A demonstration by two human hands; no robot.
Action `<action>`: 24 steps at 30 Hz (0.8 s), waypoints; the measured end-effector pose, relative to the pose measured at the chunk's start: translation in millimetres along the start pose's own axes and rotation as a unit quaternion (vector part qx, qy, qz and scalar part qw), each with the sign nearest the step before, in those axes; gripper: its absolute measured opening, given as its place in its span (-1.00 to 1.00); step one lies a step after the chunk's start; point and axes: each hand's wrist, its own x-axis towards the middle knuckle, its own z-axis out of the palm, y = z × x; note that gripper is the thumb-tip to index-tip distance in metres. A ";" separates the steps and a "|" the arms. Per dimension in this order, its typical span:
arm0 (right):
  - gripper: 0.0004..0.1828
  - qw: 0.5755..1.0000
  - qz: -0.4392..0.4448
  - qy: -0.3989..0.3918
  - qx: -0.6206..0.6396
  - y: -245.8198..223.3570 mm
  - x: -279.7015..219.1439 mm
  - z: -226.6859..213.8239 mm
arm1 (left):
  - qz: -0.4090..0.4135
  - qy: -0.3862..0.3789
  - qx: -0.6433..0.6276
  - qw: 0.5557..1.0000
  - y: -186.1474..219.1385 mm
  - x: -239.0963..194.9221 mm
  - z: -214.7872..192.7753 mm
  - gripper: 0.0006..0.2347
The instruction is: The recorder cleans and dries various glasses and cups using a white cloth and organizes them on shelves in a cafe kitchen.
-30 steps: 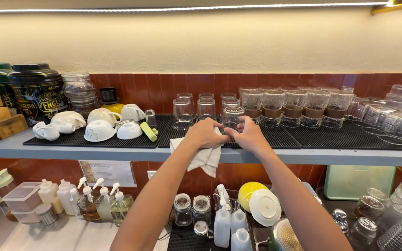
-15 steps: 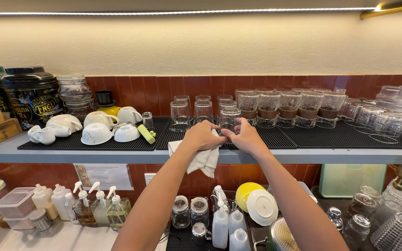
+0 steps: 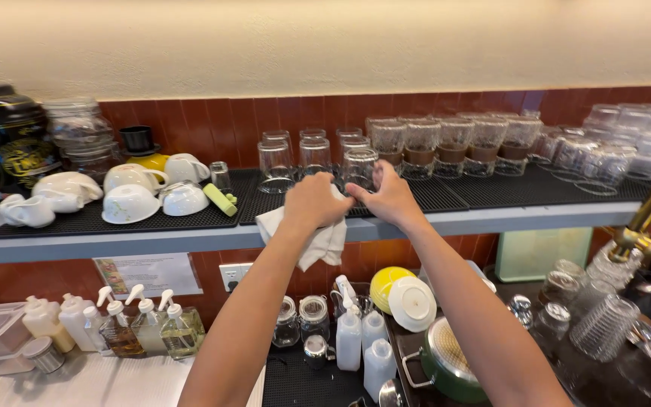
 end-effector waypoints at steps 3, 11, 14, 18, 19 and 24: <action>-0.21 0.960 -0.162 0.177 0.145 0.5 -16.7 -1.4 | 0.028 0.142 -0.006 0.990 16.6 -38.3 -20.6 -0.47; -0.37 0.902 -0.039 0.011 0.429 15.7 -283.9 -29.7 | 0.233 0.074 -0.373 0.895 39.9 -213.1 57.3 -0.54; -0.19 0.881 0.099 -0.035 0.461 69.4 -402.7 -32.1 | 0.163 -0.099 -0.475 0.859 55.4 -279.4 140.8 -0.55; -0.35 0.814 0.365 0.006 0.451 144.7 -542.6 -45.1 | -0.141 -0.328 -0.635 0.685 77.6 -378.9 271.9 -0.53; -0.35 0.812 0.374 0.013 0.448 159.0 -560.3 -56.7 | -0.144 -0.338 -0.636 0.678 88.8 -394.8 294.0 -0.53; -0.61 0.736 0.507 0.180 0.411 221.8 -635.9 -137.0 | -0.313 -0.482 -0.645 0.504 161.9 -465.6 382.9 -0.49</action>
